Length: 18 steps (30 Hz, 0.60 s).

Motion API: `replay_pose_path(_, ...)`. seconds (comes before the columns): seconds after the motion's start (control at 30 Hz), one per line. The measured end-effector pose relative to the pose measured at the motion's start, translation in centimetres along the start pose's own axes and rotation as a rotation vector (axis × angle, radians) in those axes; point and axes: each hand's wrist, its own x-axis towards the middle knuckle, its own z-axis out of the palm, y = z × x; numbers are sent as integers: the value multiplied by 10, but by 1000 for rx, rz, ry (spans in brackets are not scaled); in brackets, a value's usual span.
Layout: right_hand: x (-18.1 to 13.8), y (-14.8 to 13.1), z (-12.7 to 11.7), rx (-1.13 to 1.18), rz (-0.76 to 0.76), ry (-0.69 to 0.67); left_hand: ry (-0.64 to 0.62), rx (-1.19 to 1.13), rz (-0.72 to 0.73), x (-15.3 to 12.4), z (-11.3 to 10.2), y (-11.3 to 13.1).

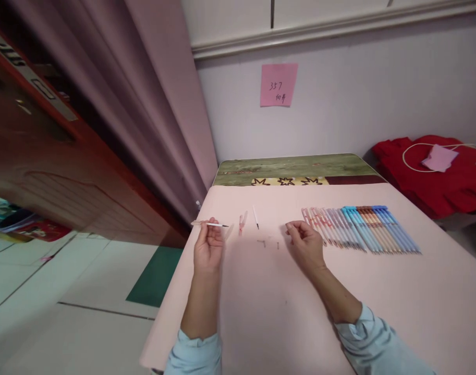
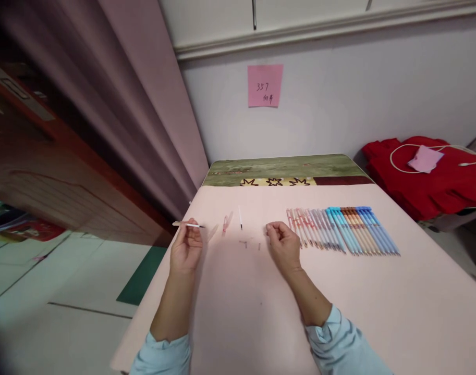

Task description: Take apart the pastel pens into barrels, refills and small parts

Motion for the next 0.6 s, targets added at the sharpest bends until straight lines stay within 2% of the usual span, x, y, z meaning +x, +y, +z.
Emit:
replay_pose_path(0.23, -8, 2, 4, -195, -59, -72, 94, -102, 62, 19, -15, 3)
replay_pose_path(0.4, -9, 0, 1, -265, -136, -83, 71, -202, 7, 20, -17, 0)
replay_pose_path(0.6, -6, -9, -3, -289, -21, -16, 31, -257, -51, 19, -17, -2)
